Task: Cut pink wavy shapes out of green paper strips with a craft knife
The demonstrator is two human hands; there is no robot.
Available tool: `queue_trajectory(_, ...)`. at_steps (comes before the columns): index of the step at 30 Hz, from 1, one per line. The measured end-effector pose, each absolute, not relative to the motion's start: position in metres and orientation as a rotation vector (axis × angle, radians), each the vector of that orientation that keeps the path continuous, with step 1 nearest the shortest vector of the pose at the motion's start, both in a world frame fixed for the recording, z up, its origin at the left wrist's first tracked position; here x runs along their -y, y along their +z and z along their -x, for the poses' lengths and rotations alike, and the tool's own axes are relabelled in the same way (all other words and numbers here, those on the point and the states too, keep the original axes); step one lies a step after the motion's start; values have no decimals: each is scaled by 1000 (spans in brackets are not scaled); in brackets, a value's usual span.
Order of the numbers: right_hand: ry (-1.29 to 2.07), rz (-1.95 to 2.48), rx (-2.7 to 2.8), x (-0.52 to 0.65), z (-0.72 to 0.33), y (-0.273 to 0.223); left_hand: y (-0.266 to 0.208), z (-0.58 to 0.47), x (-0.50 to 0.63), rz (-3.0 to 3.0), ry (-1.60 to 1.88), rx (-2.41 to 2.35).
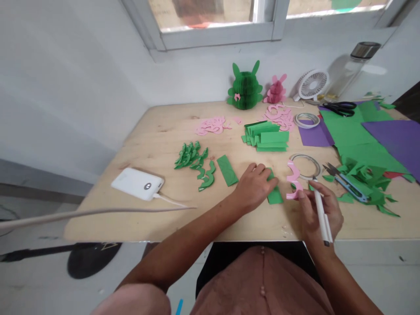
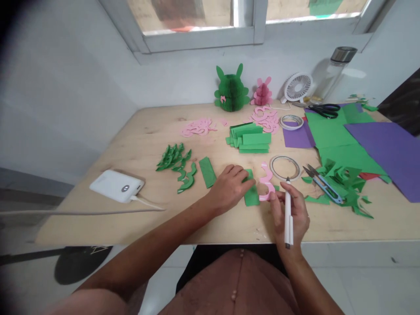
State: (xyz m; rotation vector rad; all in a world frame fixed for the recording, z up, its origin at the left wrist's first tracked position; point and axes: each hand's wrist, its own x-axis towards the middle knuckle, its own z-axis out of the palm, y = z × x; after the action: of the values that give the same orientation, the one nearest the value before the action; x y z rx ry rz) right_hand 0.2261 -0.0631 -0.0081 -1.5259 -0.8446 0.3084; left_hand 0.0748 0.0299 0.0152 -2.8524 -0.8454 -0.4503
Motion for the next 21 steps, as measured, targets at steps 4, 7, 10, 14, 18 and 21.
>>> queue_trajectory(4, 332, 1500, 840, 63, -226, -9, 20, -77, -33, 2880, -362, 780)
queue_trajectory(7, 335, 1533, 832, 63, -227, -9, 25, -78, -35, 2906, -306, 722)
queue_trajectory(10, 315, 1557, 834, 63, -228, -8, 32, -80, -38, 2967, -197, 667)
queue_trajectory(14, 299, 1571, 837, 63, -228, -7, 41, -86, -46, 3011, -125, 658)
queue_trajectory(18, 326, 1560, 827, 63, -226, -6, 43, -94, -56, 3056, -93, 631)
queue_trajectory(21, 312, 1522, 812, 63, -225, -6, 44, -97, -61, 3091, -101, 616)
